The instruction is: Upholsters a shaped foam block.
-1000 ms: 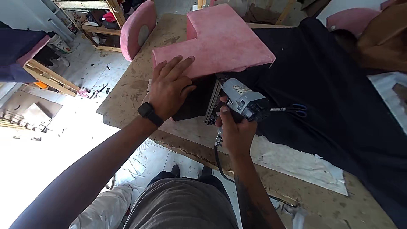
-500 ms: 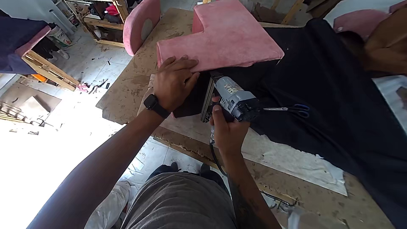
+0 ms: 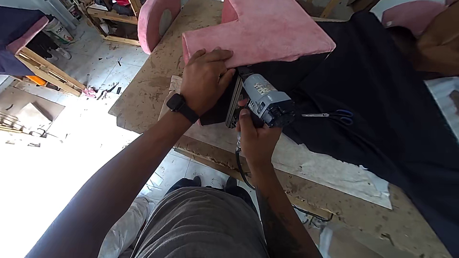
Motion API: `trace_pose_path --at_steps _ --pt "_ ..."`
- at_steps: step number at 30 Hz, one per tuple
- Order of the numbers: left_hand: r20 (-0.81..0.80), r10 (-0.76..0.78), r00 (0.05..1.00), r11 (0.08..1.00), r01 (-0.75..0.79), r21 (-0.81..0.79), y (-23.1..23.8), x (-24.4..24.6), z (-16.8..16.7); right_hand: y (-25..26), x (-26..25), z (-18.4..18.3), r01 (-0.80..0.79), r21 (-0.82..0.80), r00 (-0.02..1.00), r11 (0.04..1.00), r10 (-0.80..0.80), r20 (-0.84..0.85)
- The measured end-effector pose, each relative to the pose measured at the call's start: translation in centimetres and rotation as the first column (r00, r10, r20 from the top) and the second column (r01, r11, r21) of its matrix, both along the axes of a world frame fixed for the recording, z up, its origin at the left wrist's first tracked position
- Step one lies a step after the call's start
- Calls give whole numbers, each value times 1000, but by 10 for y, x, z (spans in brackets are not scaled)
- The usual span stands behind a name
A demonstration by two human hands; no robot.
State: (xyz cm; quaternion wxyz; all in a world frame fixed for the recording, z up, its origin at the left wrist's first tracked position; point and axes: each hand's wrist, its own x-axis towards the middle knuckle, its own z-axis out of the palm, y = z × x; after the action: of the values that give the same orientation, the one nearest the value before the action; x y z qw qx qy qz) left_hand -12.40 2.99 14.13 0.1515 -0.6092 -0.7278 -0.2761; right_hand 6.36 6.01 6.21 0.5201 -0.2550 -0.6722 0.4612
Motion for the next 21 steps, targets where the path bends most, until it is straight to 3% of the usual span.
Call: trace_pose_path --at_steps 8,11,14,18,21 --pt "32 -21 999 999 22 -26 -3 -2 3 0 -2 1 36 56 998 998 -39 52" --pt "59 -80 995 991 73 109 -21 -10 3 2 -1 2 31 18 998 999 -32 53" --pt "-43 -109 993 971 116 210 -34 -21 -16 4 0 -2 14 5 1000 1000 -14 14" --pt "-93 -109 990 921 136 365 -23 -29 -37 2 0 0 -13 0 1000 1000 13 -16" --pt "-39 -161 986 895 163 415 -17 -30 -41 2 0 2 -23 0 1000 1000 23 -21"
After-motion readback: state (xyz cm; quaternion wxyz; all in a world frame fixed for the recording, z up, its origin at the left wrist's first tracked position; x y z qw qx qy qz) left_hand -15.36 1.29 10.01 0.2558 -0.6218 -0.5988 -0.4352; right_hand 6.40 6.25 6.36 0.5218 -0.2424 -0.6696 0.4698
